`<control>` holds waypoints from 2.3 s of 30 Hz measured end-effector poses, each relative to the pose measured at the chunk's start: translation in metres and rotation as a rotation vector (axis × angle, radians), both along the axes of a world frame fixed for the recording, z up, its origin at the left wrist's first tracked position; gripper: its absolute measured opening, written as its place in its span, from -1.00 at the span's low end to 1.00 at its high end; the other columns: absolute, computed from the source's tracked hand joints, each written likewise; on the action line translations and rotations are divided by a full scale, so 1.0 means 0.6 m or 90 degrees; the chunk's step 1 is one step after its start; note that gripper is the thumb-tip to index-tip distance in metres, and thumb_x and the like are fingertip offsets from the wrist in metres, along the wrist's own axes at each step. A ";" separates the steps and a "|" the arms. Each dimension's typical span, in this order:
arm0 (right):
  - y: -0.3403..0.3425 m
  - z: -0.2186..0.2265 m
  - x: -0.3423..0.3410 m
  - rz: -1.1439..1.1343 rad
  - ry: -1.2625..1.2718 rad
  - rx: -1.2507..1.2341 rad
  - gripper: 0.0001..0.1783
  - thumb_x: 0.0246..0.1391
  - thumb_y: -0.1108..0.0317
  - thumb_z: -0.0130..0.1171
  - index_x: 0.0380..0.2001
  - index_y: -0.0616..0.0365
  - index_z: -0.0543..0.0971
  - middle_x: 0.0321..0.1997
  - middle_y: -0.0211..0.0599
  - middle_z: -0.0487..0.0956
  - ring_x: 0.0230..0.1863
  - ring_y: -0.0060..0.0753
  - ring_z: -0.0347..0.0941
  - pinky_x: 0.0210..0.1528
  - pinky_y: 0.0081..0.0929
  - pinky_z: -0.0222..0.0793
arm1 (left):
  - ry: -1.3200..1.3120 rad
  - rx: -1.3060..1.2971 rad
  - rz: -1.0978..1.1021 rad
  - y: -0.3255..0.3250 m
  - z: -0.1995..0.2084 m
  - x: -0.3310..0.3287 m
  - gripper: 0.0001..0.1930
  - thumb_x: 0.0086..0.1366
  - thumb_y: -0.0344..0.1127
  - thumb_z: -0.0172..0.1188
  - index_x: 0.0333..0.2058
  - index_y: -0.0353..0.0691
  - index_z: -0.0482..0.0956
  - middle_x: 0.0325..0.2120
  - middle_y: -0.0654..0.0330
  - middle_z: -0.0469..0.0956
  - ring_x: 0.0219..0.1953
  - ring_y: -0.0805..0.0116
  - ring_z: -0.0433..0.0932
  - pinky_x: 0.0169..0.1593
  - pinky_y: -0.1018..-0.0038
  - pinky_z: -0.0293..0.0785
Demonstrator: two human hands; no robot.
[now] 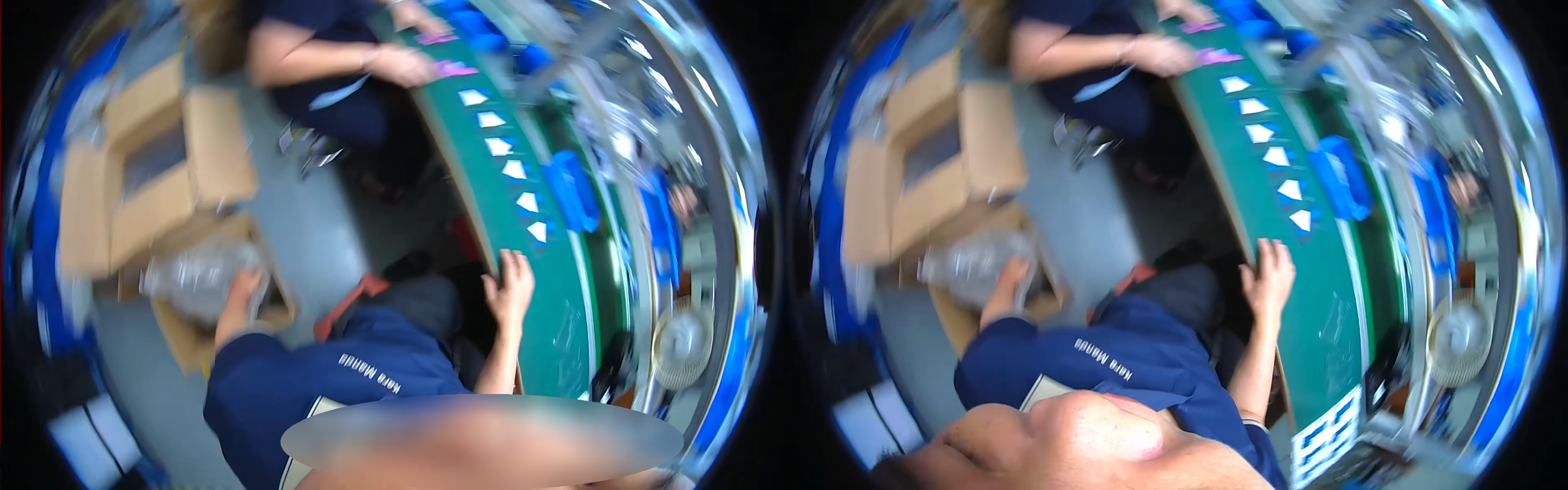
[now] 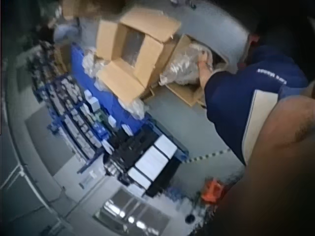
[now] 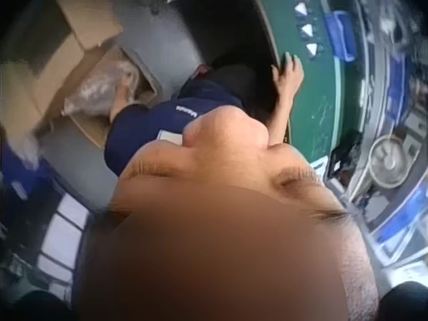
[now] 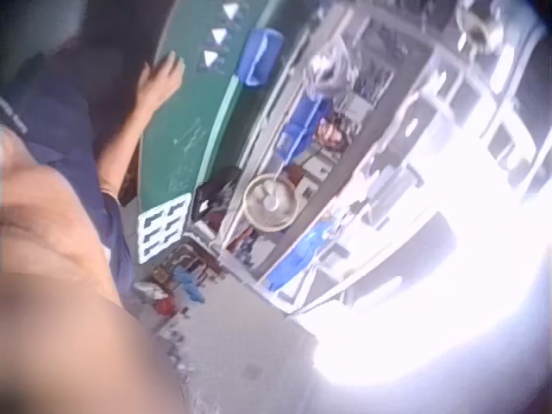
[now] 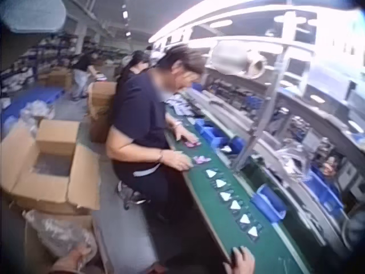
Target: The person assembles small electronic components by placing blue circuit boards into clear plastic clamshell cases, adding white triangular inserts, and closing the cases. They then place the finished units into a white foam tray and occasionally retrieve new cases from a cardboard box.
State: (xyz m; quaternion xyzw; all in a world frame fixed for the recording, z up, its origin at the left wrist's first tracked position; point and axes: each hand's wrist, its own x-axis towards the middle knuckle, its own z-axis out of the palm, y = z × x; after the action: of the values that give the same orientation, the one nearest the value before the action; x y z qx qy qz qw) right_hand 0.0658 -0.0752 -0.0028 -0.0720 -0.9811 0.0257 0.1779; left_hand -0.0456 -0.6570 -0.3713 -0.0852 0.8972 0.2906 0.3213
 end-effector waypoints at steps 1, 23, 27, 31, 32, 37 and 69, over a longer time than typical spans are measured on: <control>0.000 0.002 0.002 0.024 0.016 0.005 -0.27 -0.26 0.37 0.45 0.10 0.11 0.46 0.13 0.07 0.44 0.17 0.18 0.34 0.19 -0.04 0.28 | 0.031 -0.040 -0.025 0.035 0.018 0.003 -0.41 0.26 0.09 -0.01 0.07 -0.28 0.51 0.09 -0.18 0.45 0.16 -0.08 0.41 0.22 0.10 0.29; 0.009 -0.023 0.024 0.006 0.005 0.068 -0.28 -0.11 0.28 0.42 0.18 0.08 0.42 0.19 0.06 0.41 0.16 0.13 0.37 0.19 -0.06 0.31 | -0.053 -0.192 0.298 0.003 0.175 -0.065 0.06 -0.03 0.43 0.26 0.35 -0.03 0.17 0.43 -0.02 -0.23 0.46 -0.07 -0.34 0.44 0.13 -0.19; 0.008 -0.014 0.003 0.029 0.005 0.059 -0.29 -0.10 0.29 0.41 0.18 0.08 0.43 0.19 0.06 0.41 0.16 0.13 0.37 0.19 -0.06 0.31 | 0.048 0.158 0.399 -0.001 0.039 -0.067 0.03 0.03 0.47 0.15 0.37 0.00 0.12 0.38 -0.07 0.02 0.43 -0.08 -0.10 0.43 0.20 -0.08; 0.004 -0.023 0.011 0.013 0.005 0.061 -0.29 -0.10 0.30 0.41 0.18 0.09 0.43 0.19 0.06 0.41 0.17 0.13 0.36 0.19 -0.07 0.31 | 0.074 0.063 0.326 0.005 0.042 -0.029 -0.07 0.10 0.34 0.21 0.37 0.13 0.10 0.33 -0.08 0.15 0.38 0.08 0.13 0.39 0.28 0.07; 0.003 -0.017 0.009 0.019 0.004 0.054 -0.30 -0.10 0.31 0.40 0.17 0.09 0.43 0.19 0.06 0.41 0.17 0.13 0.36 0.19 -0.07 0.31 | 0.263 0.166 0.379 -0.031 0.006 -0.005 -0.18 0.07 0.07 0.38 0.29 0.11 0.26 0.15 -0.09 0.41 0.13 0.01 0.46 0.13 0.24 0.46; -0.006 0.000 0.032 0.006 -0.004 0.068 -0.30 -0.11 0.35 0.38 0.18 0.08 0.42 0.19 0.06 0.41 0.17 0.15 0.36 0.21 -0.08 0.29 | 0.340 0.294 0.936 -0.115 -0.047 0.006 -0.44 0.00 -0.55 0.20 0.05 -0.32 0.30 -0.23 0.01 0.48 -0.41 0.23 0.59 -0.43 0.35 0.60; -0.011 -0.011 0.019 -0.099 -0.027 0.041 -0.17 -0.24 0.36 0.41 0.21 -0.05 0.36 0.25 -0.10 0.35 0.31 -0.04 0.23 0.30 -0.18 0.17 | 0.199 -0.273 0.409 -0.150 0.087 -0.120 -0.44 0.03 -0.30 0.26 0.03 -0.34 0.38 -0.10 0.03 0.51 -0.04 0.15 0.46 0.11 0.30 0.32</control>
State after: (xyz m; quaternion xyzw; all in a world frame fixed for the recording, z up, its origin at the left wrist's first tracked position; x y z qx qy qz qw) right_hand 0.0774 -0.0821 -0.0093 -0.1430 -0.9763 -0.0216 0.1610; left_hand -0.1177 -0.7469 -0.3190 -0.3807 0.9031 0.1922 0.0493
